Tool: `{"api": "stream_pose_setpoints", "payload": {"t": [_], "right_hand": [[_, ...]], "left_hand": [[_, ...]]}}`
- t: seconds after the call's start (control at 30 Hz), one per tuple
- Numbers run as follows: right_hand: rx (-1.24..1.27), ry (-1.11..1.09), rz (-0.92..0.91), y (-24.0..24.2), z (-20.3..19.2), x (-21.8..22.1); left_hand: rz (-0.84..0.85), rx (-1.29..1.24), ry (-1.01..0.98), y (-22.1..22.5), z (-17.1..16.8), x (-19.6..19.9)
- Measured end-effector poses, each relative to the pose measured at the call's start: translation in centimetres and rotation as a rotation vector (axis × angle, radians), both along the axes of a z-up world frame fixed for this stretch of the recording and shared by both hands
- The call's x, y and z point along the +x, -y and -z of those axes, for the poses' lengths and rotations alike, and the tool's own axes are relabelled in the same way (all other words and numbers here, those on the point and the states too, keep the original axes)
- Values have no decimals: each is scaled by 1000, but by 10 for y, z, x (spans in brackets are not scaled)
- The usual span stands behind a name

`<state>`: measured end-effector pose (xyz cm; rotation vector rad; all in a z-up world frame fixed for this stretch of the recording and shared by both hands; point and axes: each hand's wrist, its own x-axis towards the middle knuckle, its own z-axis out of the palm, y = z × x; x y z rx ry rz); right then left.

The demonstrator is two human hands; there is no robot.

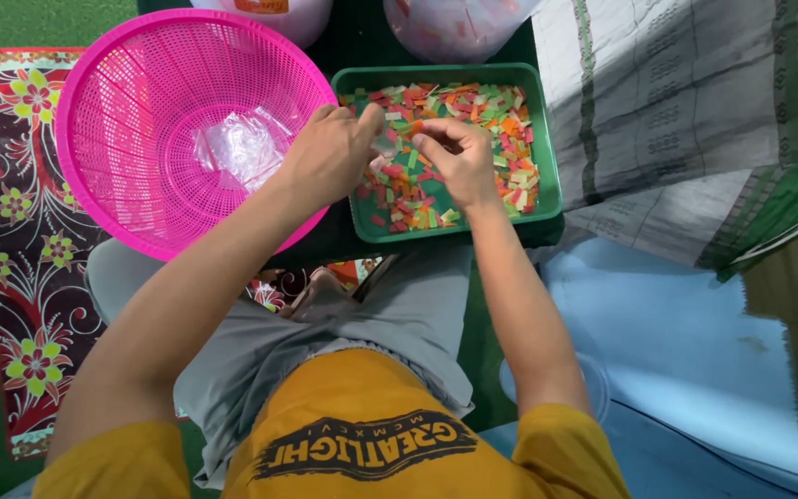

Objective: Bagging small colorful cracker pieces into small plastic bags from a tray.

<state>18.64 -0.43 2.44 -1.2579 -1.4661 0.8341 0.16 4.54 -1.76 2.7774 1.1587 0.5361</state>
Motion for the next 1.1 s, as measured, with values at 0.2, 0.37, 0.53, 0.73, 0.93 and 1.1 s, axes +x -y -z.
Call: {"api": "stream_pose_setpoints", "payload": {"t": [0.2,0.37,0.53,0.73,0.93,1.1], "right_hand": [[27,138,-51,-3,4,0],[76,189,-76,0,3,-3],[57,153,-50,2,3,-3],[-4,93,-15,7,-3,-6],[33,153,138,10,13,-3],[193,329,67,16,31,-8]], "left_hand": [[33,-170,77,9,-24,1],[23,-116,91,9,-15,2],[26,-137,80,11,-21,2],[24,-176,83,12,-23,0],[-34,-161,89,17,-32,-1],[9,-102,144,17,-26,4]]}}
